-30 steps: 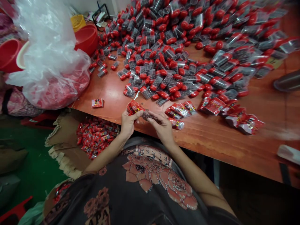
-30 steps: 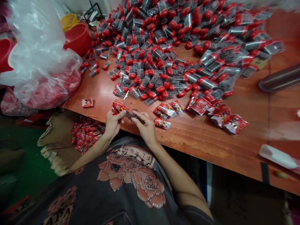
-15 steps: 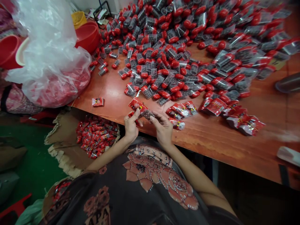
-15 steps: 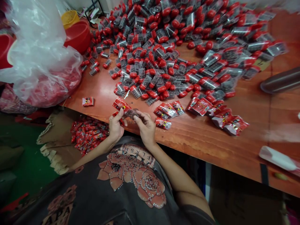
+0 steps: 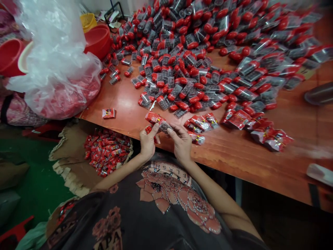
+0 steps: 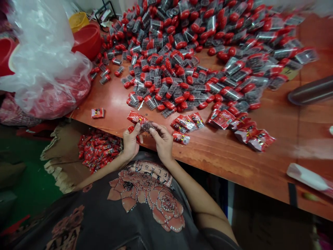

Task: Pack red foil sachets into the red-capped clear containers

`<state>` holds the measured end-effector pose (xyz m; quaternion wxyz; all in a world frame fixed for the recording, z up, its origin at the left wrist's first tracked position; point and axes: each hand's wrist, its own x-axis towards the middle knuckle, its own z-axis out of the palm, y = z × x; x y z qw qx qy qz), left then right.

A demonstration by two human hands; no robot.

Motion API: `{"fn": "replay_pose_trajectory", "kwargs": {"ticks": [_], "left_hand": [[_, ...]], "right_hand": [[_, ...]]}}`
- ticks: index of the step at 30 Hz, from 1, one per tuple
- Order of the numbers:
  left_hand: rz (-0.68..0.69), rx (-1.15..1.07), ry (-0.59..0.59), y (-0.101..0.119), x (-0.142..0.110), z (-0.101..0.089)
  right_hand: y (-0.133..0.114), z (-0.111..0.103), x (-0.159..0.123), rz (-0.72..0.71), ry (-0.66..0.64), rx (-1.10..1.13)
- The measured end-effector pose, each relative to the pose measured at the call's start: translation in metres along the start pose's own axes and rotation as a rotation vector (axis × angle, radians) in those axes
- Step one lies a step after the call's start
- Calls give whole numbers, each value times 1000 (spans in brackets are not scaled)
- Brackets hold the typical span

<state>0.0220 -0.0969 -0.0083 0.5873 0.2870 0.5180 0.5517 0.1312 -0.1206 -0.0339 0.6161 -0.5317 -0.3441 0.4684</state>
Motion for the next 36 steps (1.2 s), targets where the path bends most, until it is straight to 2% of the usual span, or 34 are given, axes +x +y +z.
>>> {"fn": "replay_pose_trajectory", "kwargs": {"ticks": [6,11,16,18,21,23,30,36], "left_hand": [[35,-36,-8,16,6,2],[-41,-37,-49,19,7,1],[-92,-64,-83,22,12,0],[-87,-69,-97,21,11,1],[-93,-66,-104,17,8,2],[-93,-73,-84,14,6,2],[-65,-109,3,2,-4,10],[-65,-115,-9,-1,-7,10]], "right_hand": [[-5,0,-1,-63,-82,-49],[-8,-3,-1,-85,-73,-80],[-15,-6,-2,-216,-103,-236],[-15,-4,-3,-175,-77,-199],[-10,1,-5,-6,-36,-16],[-5,4,-5,54,-13,67],[5,12,-6,111,67,61],[9,14,-2,139,66,70]]}}
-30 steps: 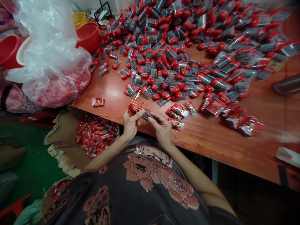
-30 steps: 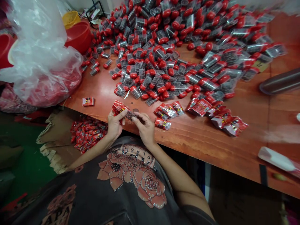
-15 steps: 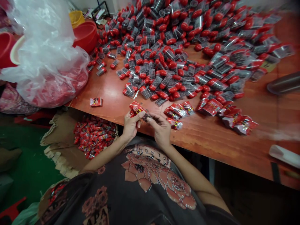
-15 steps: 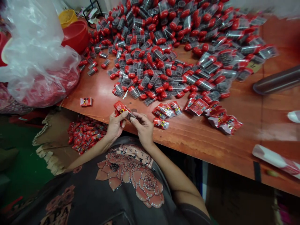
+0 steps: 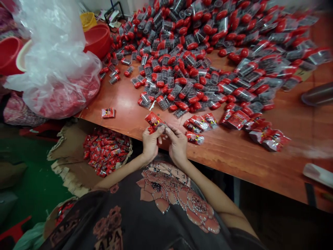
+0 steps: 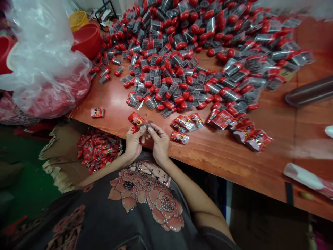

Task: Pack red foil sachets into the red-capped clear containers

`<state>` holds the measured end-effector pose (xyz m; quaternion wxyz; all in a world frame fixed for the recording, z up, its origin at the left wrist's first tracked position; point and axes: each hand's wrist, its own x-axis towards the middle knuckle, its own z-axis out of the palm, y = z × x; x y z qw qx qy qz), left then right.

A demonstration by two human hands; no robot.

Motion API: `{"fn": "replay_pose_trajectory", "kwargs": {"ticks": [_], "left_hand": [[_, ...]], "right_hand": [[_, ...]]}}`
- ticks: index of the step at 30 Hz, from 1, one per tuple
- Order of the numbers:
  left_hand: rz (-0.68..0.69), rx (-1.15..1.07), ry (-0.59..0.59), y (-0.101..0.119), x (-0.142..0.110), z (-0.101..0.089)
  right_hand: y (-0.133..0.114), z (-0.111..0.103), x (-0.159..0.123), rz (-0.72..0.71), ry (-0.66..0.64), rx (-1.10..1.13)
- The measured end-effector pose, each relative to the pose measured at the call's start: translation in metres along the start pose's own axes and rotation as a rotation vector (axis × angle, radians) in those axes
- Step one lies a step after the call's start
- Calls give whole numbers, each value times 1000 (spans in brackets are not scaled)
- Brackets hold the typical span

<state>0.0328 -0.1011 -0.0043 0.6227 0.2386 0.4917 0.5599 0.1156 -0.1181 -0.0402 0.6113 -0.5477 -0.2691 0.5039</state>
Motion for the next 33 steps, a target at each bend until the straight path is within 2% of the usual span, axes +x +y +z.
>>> {"fn": "replay_pose_trajectory", "kwargs": {"ticks": [7,10,17,20,24,28,33], "left_hand": [[84,-3,76,20,19,-12],[98,28,101,19,18,-14],[187,58,120,13,9,-10],[159,60,73,12,7,-8],[58,78,-6,10,2,-5],[17,78,-18,12,4,-6],[-15,87,-58,11,11,-10]], "right_hand": [[-5,-7,7,-84,20,-6],[-3,-6,7,-86,7,-15],[-5,-3,5,-47,65,58],[-8,-3,3,-46,45,108],[-10,-5,1,-56,1,138],[-7,-9,4,-47,-28,155],[-2,-21,13,-49,-120,2]]}}
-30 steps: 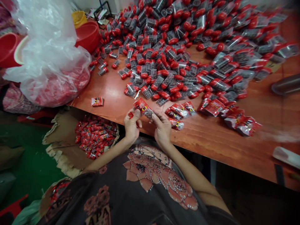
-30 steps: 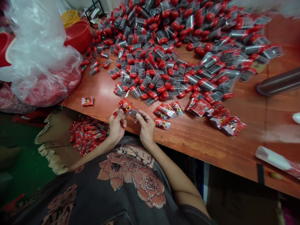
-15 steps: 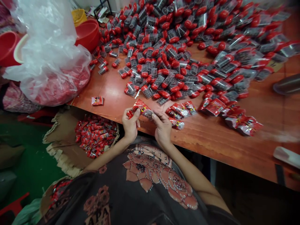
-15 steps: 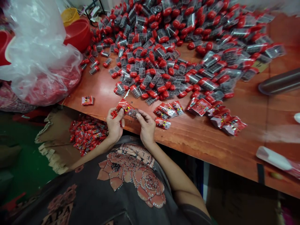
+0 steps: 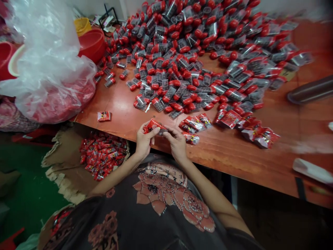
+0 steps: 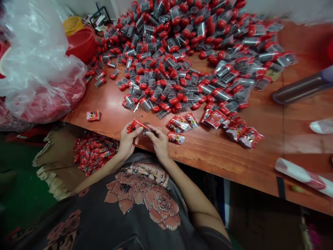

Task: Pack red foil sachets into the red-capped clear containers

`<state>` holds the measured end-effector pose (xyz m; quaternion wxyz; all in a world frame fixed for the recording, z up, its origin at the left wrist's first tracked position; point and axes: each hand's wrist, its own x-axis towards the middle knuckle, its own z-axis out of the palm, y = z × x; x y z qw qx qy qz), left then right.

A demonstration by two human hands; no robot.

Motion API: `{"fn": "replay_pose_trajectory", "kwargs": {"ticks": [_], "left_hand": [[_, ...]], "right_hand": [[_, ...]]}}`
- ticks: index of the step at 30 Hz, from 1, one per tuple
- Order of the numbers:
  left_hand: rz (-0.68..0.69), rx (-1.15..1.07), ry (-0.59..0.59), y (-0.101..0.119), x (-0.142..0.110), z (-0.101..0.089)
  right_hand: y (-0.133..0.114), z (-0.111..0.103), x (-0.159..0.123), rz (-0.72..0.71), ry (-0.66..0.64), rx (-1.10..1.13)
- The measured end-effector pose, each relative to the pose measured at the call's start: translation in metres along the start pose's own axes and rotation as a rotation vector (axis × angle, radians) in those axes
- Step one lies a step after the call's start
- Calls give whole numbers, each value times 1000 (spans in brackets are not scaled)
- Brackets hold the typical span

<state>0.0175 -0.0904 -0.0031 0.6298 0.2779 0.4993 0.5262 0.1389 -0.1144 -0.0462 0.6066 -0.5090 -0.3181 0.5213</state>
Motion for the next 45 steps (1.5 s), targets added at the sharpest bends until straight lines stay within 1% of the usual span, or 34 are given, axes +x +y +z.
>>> {"fn": "replay_pose_trajectory", "kwargs": {"ticks": [2,5,7,8,10,12,14,15,16,18,19,21,23,25,26,28,30,32,34,37,39,40,41,42,43,44,45], "left_hand": [[-17,5,-19,-3,2,0],[-52,-5,-45,-9,5,1],[-116,3,-80,-12,8,1],[-163,14,-102,-14,9,2],[-270,49,-145,-18,10,2],[-378,96,-181,-23,8,3],[-459,149,-207,-28,4,5],[-482,174,-214,-30,1,7],[-492,196,-216,-33,-1,9],[-481,224,-211,-38,-4,15],[-470,229,-207,-40,-5,17],[-452,228,-202,-43,-6,21],[-444,223,-195,-42,-6,19],[-436,208,-183,-38,-5,7],[-428,194,-178,-35,-6,-3],[-396,155,-159,-28,-9,-29],[-350,110,-115,-18,-16,-62],[-291,61,0,-7,-25,-100],[-221,13,136,2,-36,-141],[-140,-6,356,9,-48,-206],[-83,20,513,11,-50,-245],[-47,36,610,13,-51,-261],[16,34,735,15,-51,-273],[73,18,820,18,-52,-281],[117,-6,871,22,-52,-284],[163,-33,899,27,-52,-283],[211,-67,887,32,-51,-276]], "right_hand": [[-1,-5,3,-5,-11,-66],[-5,-10,5,55,-41,-65],[-8,-16,5,66,-46,-91],[-10,-20,4,42,-45,-141],[-17,-35,5,-69,-46,-333],[-27,-57,10,-246,-24,-627],[-39,-82,19,-424,49,-951],[-43,-93,25,-480,80,-1104],[-46,-103,31,-503,68,-1237],[-45,-115,38,-493,-28,-1427],[-42,-116,38,-478,-84,-1485],[-32,-111,31,-475,-157,-1539],[-21,-99,17,-504,-165,-1536],[-11,-81,4,-528,-156,-1516],[-7,-72,0,-539,-166,-1509],[0,-49,-3,-564,-225,-1499],[8,-18,-1,-602,-337,-1479],[19,22,3,-646,-473,-1428],[35,72,3,-684,-615,-1340],[66,151,-3,-720,-841,-1155],[87,194,-9,-788,-997,-1035],[95,209,-12,-812,-1045,-989],[100,220,-16,-809,-1059,-945],[102,225,-19,-786,-1071,-895],[102,225,-22,-739,-1081,-839],[99,221,-24,-669,-1095,-774],[94,213,-24,-575,-1101,-705]]}}
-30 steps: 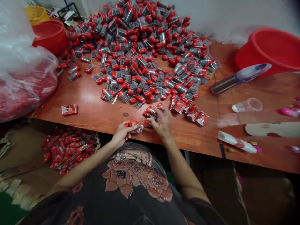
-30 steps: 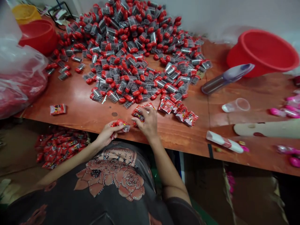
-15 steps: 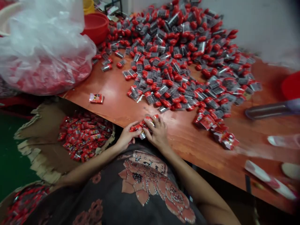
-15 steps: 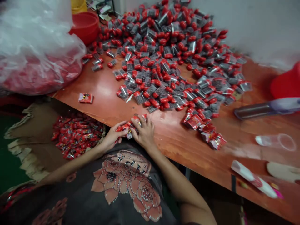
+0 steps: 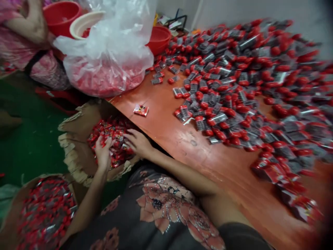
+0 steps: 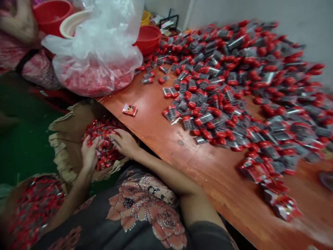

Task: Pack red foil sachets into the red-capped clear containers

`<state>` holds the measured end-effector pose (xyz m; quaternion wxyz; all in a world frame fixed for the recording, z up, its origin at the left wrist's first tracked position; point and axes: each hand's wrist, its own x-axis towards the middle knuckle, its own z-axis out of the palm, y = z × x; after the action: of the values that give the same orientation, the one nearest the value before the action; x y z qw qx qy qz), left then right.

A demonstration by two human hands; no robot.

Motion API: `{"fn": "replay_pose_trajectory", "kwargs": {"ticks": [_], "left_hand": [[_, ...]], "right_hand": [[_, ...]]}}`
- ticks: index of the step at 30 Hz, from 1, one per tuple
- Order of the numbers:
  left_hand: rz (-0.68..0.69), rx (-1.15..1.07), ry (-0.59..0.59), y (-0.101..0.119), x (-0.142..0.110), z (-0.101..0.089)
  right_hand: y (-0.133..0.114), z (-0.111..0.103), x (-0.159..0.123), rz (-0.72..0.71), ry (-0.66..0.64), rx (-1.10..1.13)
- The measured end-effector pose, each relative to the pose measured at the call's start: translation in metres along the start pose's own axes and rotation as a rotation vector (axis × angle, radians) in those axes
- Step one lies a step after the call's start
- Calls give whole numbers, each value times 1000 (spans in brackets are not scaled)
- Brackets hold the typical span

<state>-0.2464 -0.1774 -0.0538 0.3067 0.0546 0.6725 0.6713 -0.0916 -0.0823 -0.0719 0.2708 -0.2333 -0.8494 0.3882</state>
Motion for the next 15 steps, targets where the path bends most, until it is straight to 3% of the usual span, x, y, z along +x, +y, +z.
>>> {"fn": "replay_pose_trajectory", "kwargs": {"ticks": [2,4,6,10,15], "left_hand": [[-12,-95,-101,6,-13,23],[-117,-182,-249,6,-30,58],[-226,-254,-364,0,-51,95],[-375,-314,-507,-18,-91,151],[-406,-265,-668,-29,-125,190]], "right_hand": [[-2,-17,-16,175,58,199],[-2,-37,-32,380,142,395],[-3,-56,-46,500,213,546],[1,-87,-71,611,446,587],[9,-117,-109,610,585,467]]}}
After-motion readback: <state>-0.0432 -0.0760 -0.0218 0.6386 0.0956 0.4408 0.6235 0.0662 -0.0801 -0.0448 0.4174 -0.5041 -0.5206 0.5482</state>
